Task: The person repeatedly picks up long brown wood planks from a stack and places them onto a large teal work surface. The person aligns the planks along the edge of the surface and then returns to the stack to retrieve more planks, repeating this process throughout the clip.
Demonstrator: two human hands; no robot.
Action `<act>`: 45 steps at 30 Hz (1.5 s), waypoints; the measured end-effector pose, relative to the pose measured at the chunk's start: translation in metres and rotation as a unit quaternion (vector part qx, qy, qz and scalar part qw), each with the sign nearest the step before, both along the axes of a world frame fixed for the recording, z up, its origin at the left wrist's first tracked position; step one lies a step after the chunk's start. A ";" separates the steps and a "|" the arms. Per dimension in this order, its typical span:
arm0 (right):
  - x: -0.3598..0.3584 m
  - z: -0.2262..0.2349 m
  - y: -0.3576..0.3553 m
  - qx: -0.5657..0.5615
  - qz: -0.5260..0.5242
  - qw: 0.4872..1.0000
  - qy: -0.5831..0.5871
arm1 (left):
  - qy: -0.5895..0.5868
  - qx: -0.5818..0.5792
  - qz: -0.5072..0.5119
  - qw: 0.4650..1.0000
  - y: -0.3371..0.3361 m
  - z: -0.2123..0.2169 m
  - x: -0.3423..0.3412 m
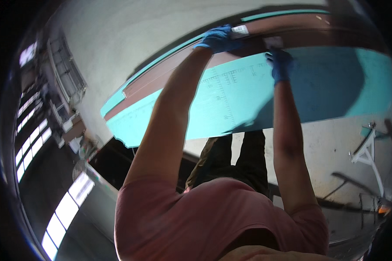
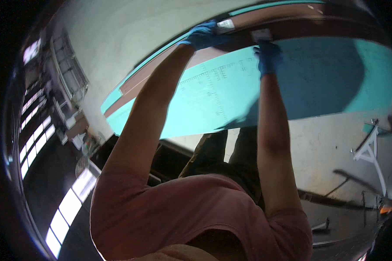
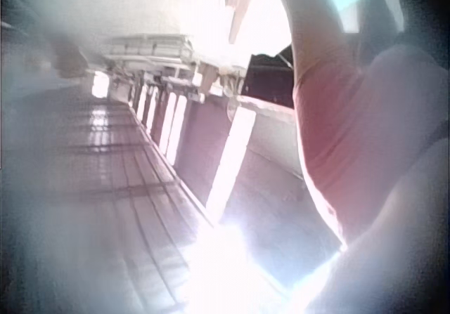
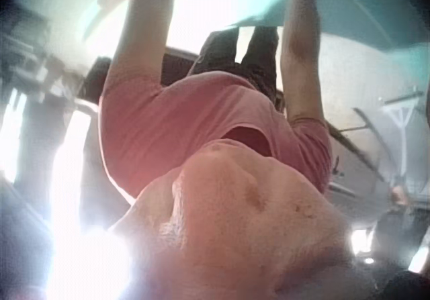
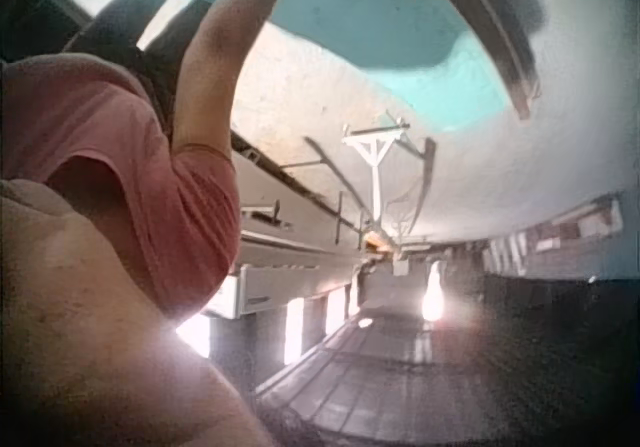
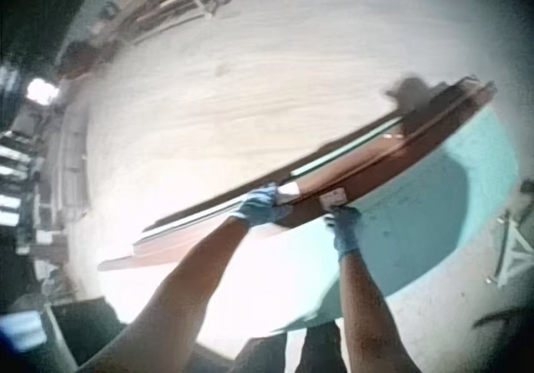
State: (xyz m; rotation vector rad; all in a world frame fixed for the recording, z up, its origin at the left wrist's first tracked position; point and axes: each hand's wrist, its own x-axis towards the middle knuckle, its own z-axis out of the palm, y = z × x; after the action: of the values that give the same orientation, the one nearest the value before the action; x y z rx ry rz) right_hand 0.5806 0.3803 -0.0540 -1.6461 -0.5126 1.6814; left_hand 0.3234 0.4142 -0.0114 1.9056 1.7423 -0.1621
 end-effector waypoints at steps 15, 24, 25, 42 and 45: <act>0.043 0.053 0.005 0.026 0.194 0.887 -0.417 | -0.079 -0.058 0.046 0.994 0.000 0.005 -0.012; 0.008 0.009 0.033 0.103 0.085 0.927 -0.349 | -0.149 -0.073 0.049 0.985 0.000 -0.017 -0.039; 0.011 0.006 0.032 0.115 0.082 0.926 -0.350 | -0.069 -0.041 0.005 0.997 0.001 -0.007 -0.028; 0.006 0.031 0.021 0.017 0.081 0.935 -0.345 | -0.153 0.050 -0.052 0.986 0.143 -0.001 0.177; 0.009 0.051 0.019 -0.018 0.100 0.956 -0.277 | -0.174 0.040 -0.032 0.983 0.138 -0.006 0.170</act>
State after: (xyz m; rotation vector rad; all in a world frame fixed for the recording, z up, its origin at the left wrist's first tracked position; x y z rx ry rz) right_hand 0.5900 0.3998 -0.0034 -2.1592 -0.9480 1.3505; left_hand 0.4930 0.5527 -0.0176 1.9124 1.4734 0.2095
